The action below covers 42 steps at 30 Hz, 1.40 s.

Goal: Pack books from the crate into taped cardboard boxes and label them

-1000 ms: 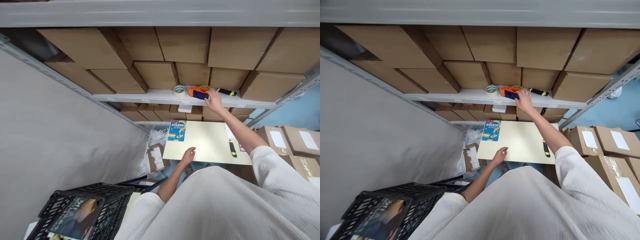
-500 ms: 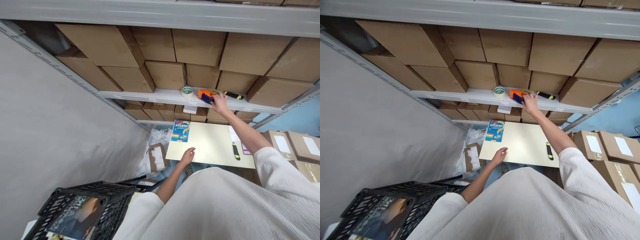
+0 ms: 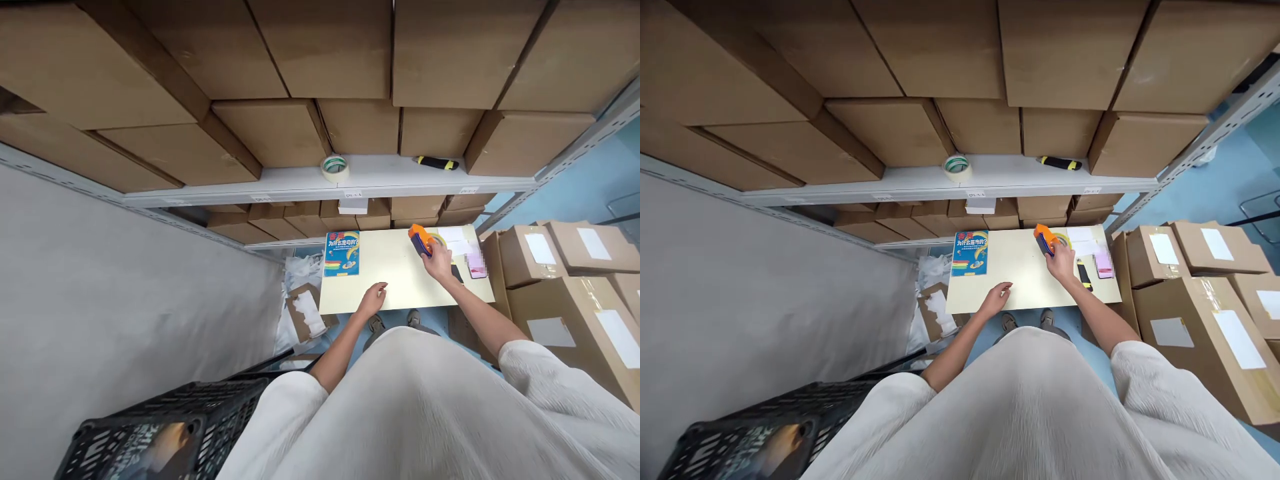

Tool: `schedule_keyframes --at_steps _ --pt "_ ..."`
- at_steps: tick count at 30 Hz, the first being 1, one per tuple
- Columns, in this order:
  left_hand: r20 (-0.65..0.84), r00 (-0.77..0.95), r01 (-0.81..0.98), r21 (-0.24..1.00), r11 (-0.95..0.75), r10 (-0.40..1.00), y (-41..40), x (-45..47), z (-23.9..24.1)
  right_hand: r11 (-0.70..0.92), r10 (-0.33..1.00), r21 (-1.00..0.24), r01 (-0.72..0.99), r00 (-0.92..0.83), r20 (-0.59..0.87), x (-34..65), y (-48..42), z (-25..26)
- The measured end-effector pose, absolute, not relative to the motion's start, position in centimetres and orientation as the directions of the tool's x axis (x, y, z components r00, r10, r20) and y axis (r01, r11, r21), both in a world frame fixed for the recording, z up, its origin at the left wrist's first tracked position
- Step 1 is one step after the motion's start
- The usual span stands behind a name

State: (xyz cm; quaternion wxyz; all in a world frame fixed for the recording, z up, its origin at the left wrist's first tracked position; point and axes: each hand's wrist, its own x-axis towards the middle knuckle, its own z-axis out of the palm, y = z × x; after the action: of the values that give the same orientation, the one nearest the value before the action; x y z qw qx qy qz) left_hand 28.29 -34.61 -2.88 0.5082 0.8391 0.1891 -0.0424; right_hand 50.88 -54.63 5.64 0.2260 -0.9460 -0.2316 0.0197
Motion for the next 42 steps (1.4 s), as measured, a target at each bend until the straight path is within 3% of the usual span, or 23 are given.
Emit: schedule_keyframes --at_steps 6,14,23,26,30,36,42 --pt "-0.311 0.914 0.398 0.81 -0.431 0.259 -36.1 27.3 -4.1 -0.916 0.271 -0.357 0.185 0.94 -0.209 47.1 -59.5 -1.4" --pt "-0.37 0.902 0.432 0.77 -0.469 0.223 -37.1 26.8 -4.3 -0.92 0.169 -0.383 0.076 0.962 -0.213 47.5 -61.5 -5.1" --pt "-0.347 0.894 0.446 0.763 -0.468 0.284 -37.5 27.2 -3.7 -0.901 0.205 -0.422 0.103 0.958 -0.203 48.5 -63.1 -5.8" --pt "-0.332 0.882 0.457 0.773 -0.441 0.334 -37.5 26.6 -3.3 -0.888 0.266 -0.415 0.2 0.958 -0.108 48.6 -62.7 -4.7" --pt "-0.294 0.841 0.48 0.792 -0.377 0.454 -37.2 24.9 -3.0 -0.818 0.456 -0.421 0.391 0.888 -0.061 49.3 -59.6 -2.7" --pt "-0.253 0.694 0.54 0.802 -0.255 0.674 -36.5 20.1 -2.5 -0.58 0.744 -0.492 0.649 0.669 0.005 48.1 -50.9 -0.2" --pt "-0.194 0.56 0.534 0.828 -0.172 0.806 -34.7 13.4 -2.5 -0.351 0.901 -0.527 0.774 0.432 0.035 42.7 -43.1 1.7"
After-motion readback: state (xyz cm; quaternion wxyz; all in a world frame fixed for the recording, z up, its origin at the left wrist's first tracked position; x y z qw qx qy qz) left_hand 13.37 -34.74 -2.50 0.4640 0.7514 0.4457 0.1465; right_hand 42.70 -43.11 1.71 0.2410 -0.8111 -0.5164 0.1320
